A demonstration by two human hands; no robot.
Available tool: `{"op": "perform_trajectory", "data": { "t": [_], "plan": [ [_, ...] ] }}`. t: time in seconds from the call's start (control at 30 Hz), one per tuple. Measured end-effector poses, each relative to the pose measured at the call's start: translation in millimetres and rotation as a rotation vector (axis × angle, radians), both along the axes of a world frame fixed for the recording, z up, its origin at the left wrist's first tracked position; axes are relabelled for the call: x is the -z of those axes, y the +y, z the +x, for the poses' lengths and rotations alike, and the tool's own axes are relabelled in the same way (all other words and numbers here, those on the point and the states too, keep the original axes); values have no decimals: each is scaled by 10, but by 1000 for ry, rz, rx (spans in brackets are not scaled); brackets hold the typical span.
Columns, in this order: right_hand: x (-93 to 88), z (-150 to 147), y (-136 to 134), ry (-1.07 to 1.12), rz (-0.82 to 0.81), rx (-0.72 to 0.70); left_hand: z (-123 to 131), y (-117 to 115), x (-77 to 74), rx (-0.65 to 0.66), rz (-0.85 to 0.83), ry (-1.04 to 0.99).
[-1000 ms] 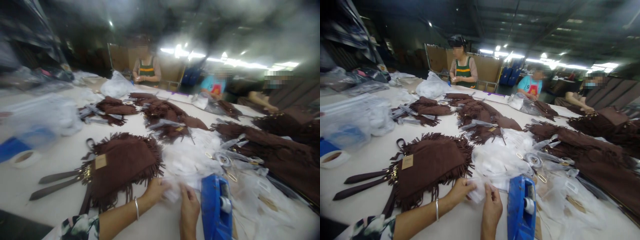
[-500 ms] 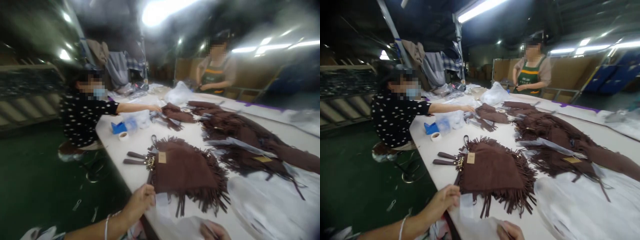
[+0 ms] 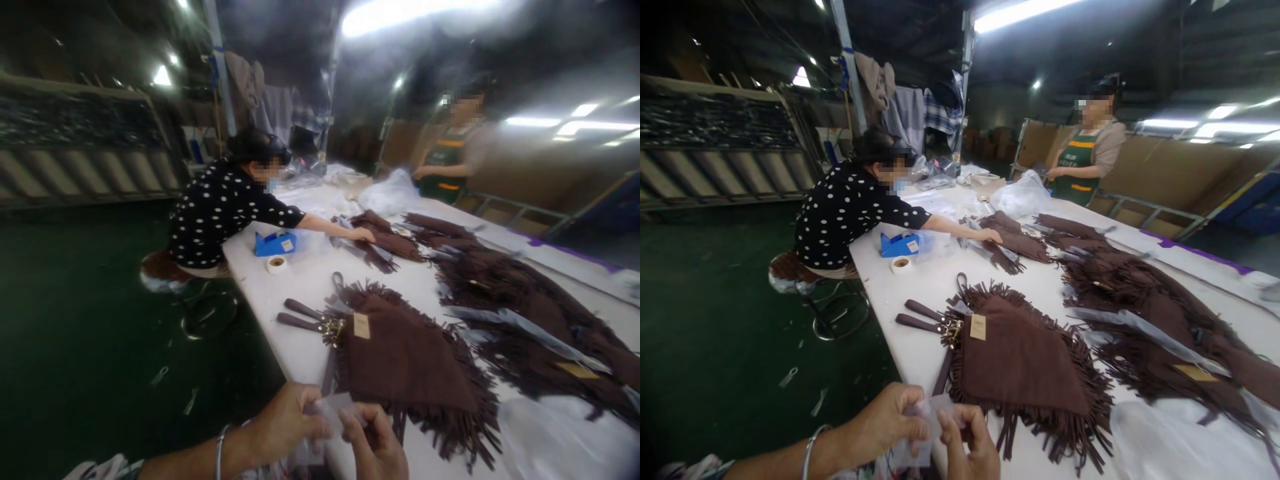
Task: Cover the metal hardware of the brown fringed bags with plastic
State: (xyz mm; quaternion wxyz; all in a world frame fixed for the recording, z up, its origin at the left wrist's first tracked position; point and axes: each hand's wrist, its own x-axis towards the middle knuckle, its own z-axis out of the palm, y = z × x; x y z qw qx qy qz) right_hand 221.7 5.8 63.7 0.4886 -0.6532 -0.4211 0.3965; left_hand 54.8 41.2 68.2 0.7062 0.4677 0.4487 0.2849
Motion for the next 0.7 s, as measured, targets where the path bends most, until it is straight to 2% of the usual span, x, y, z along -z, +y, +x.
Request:
{"op": "perform_trajectory", "data": {
  "t": [0.17, 0.27, 0.37, 0.47, 0.6, 0.7],
  "plan": [
    [62, -182, 148, 187, -28, -125, -452, 154, -118, 104, 180, 236],
    [141, -307, 237, 271, -91, -214, -646, 207, -109, 152, 139, 260],
    [242, -424, 298, 304, -128, -207, -851, 221, 14, 118, -25, 177],
    [327, -465, 325, 293, -158, -159, -1138, 187, 205, 54, -151, 120],
    [397, -430, 323, 248, -206, -110, -1524, 89, 459, 32, -239, 131],
    [455, -419, 298, 233, -227, -105, -1664, 29, 578, 3, -227, 167]
  ]
}}
